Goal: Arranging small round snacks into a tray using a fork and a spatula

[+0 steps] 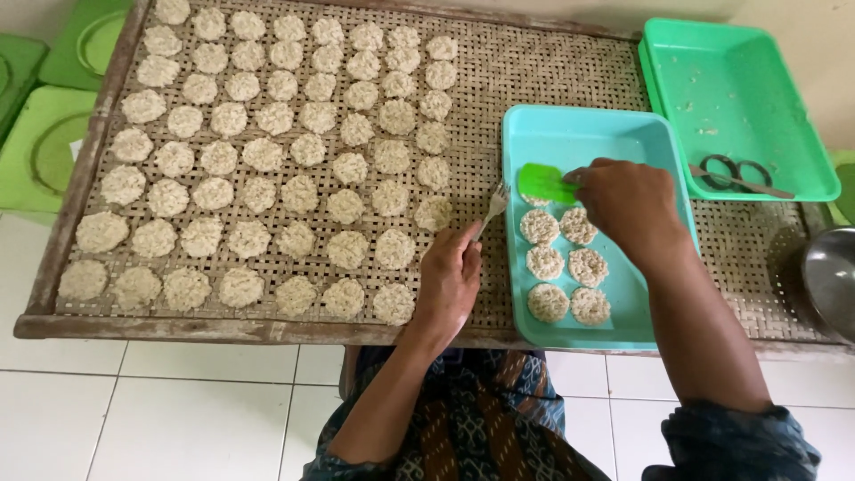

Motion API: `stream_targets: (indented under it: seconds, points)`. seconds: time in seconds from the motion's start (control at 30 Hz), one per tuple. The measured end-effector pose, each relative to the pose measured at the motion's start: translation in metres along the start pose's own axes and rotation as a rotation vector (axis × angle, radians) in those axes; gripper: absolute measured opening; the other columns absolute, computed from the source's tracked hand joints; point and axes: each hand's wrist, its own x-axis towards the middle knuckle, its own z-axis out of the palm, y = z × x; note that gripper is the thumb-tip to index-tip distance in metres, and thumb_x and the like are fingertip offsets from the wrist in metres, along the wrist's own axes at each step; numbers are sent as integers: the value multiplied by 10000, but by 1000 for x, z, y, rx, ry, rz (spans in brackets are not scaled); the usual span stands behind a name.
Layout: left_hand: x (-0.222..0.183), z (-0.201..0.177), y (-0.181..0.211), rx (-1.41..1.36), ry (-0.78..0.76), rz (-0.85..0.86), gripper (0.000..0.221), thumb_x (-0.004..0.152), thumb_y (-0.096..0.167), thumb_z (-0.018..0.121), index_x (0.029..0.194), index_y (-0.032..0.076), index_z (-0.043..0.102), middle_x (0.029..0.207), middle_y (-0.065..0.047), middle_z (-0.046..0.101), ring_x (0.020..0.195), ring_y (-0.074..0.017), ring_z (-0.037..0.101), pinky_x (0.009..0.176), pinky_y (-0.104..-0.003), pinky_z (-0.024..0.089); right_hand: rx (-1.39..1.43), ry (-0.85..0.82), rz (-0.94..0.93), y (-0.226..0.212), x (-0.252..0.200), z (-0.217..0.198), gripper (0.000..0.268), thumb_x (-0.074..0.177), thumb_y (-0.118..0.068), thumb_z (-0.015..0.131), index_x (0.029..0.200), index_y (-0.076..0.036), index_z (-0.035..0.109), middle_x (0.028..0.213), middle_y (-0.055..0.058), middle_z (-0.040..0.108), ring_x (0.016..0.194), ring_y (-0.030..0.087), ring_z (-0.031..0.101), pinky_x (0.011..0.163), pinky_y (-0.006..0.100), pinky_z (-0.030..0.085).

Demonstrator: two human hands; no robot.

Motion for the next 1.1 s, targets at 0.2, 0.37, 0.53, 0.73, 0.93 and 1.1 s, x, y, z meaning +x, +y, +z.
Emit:
stream_targets:
  seconds: [0.2, 0.37, 0.53, 0.73, 0.93, 1.1]
  points:
    - [-2, -5, 4, -2, -7, 3, 380, 1005, -27, 573, 1385, -24, 589, 1000, -191, 640, 818, -207, 676, 660, -292, 586, -104, 78, -4, 30, 13, 33, 235, 895, -144, 723, 1085, -258, 803, 948, 27, 801, 842, 350, 781, 670, 500, 619]
    - [-1, 4, -11, 139, 27, 119, 415, 924, -18, 671, 1326, 72, 626, 915, -72, 602, 630, -115, 526, 498, -253, 479, -132, 127, -78, 30, 3, 36, 251, 977, -359, 627, 1189, -426, 743, 1003, -123, 754, 762, 216, 734, 558, 366, 489]
    - [-1, 7, -19, 96, 17, 145, 547, 844, -92, 720, 1355, 77, 622, 901, -24, 577, 615, -60, 457, 487, -200, 446, -152, -50, 33, 37, 8, 27, 313, 981, -332, 647, 1253, -476, 698, 1094, -117, 768, 801, 211, 752, 741, 500, 566]
    - [1, 10, -15, 127, -6, 92, 430, 917, -46, 672, 1332, 64, 641, 926, -92, 632, 584, -94, 503, 425, -197, 448, -137, 156, -161, 47, 8, 43, 270, 949, -388, 639, 1199, -398, 739, 1008, -121, 759, 744, 228, 735, 569, 370, 530]
    - [0, 15, -32, 128, 83, 165, 412, 922, -29, 690, 1313, 94, 648, 895, -52, 599, 605, -88, 495, 445, -198, 457, -53, 130, 6, 60, 1, 36, 236, 1029, -385, 577, 1184, -412, 753, 1031, -109, 772, 824, 221, 738, 640, 378, 544]
    - [0, 11, -15, 141, 20, 121, 401, 920, -16, 678, 1311, 57, 629, 966, -108, 658, 603, -98, 547, 435, -211, 486, -86, -47, 51, 56, 9, 34, 321, 984, -309, 615, 1254, -458, 704, 1078, -133, 771, 859, 177, 760, 604, 357, 553]
